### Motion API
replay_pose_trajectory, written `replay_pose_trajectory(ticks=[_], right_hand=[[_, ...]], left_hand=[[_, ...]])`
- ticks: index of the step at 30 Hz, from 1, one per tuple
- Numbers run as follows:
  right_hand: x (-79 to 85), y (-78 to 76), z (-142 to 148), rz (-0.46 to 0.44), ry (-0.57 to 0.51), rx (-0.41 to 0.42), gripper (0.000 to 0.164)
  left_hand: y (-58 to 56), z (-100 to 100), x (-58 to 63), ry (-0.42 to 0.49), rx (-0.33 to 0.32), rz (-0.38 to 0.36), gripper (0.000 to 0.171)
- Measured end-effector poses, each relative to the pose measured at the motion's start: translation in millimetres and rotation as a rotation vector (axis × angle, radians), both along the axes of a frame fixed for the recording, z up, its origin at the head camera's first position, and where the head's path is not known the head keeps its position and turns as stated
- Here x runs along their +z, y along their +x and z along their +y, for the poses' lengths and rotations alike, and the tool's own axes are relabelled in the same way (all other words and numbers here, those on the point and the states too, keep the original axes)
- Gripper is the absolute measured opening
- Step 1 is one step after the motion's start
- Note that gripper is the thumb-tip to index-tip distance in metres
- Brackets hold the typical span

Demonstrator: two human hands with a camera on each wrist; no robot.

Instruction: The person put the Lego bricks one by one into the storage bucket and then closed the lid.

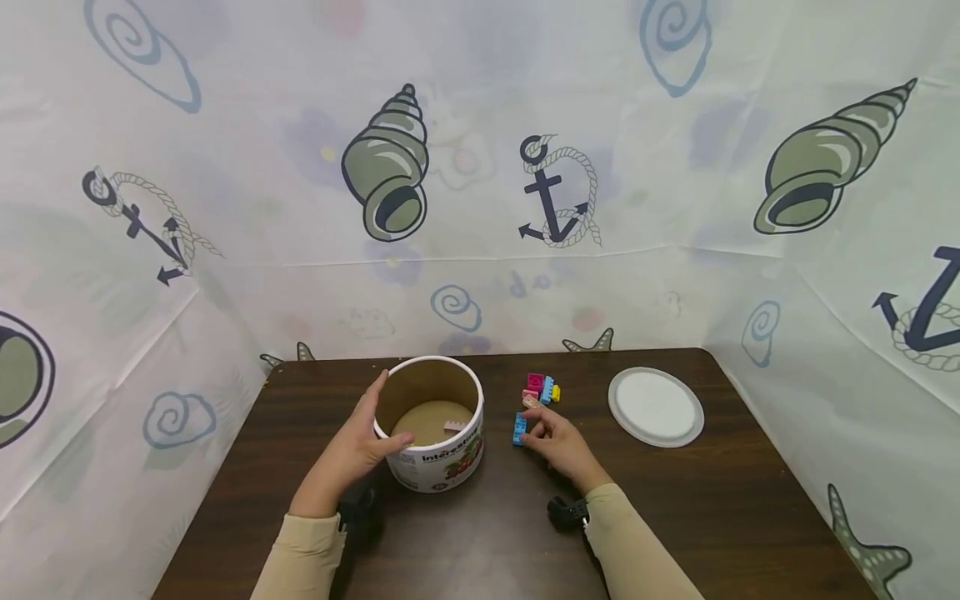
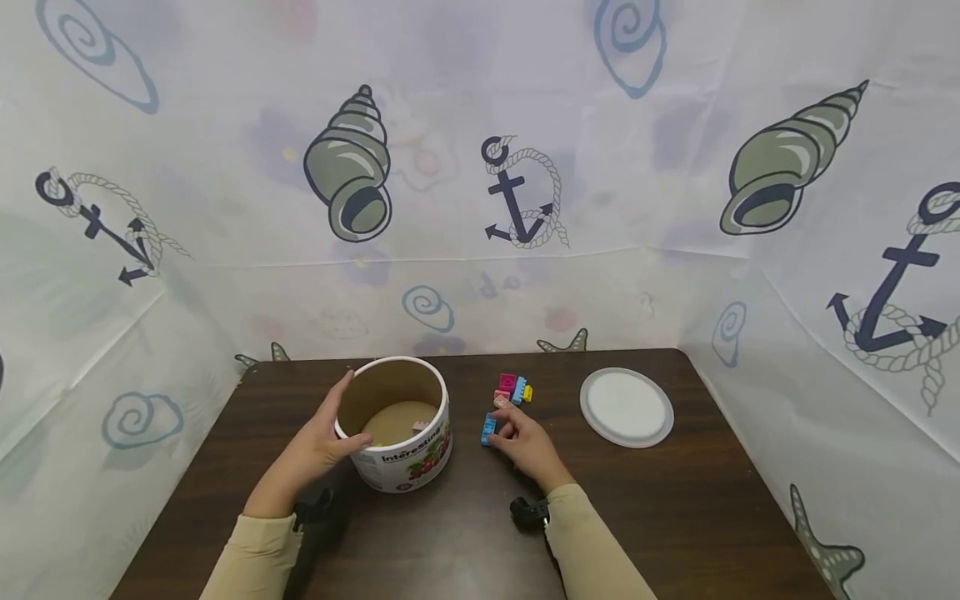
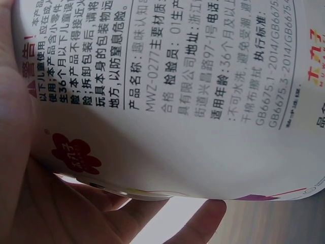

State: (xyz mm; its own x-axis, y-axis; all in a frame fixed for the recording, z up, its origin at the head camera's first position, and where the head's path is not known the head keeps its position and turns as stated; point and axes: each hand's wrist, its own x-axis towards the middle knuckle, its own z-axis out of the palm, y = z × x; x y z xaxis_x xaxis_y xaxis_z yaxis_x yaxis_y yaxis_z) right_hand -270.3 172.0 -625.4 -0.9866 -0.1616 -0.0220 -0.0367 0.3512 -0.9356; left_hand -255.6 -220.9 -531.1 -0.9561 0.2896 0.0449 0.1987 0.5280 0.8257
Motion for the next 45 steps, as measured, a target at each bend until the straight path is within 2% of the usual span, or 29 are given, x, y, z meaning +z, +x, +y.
replay_pose_trajectory(ticks=[9,23,26,31,35,42,45], right_hand=[[3.9,0.3,-1,-0.003,0.032,0.027,0.039],[3.2,3.9,-5,-0.006,0.046,-0.047,0.032],[3.4,5.3,-7,0.03,0.107,-0.07,0.034],[4.7,7.5,-11,0.129,0.288,-0.09,0.041],[6.2,7.7,-12,0.169,0.348,-0.073,0.038],[5.0,5.8,-10,0.15,0.311,-0.059,0.025],[2.4,4.7,-6,0.121,0.236,-0.058,0.02]], left_hand=[[0.9,0,0.1,-0.003,0.002,0.01,0.126],[-0.3,1,-0.5,-0.009,0.002,0.014,0.127],[-0.4,1,-0.8,-0.008,0.002,0.012,0.127],[-0.8,1,-1.8,-0.008,0.001,0.008,0.128],[-1.7,2,-1.5,-0.011,0.006,0.012,0.128],[-0.7,1,-0.7,-0.021,0.009,0.014,0.128],[-0.2,2,-0.8,-0.024,0.011,0.014,0.127]])
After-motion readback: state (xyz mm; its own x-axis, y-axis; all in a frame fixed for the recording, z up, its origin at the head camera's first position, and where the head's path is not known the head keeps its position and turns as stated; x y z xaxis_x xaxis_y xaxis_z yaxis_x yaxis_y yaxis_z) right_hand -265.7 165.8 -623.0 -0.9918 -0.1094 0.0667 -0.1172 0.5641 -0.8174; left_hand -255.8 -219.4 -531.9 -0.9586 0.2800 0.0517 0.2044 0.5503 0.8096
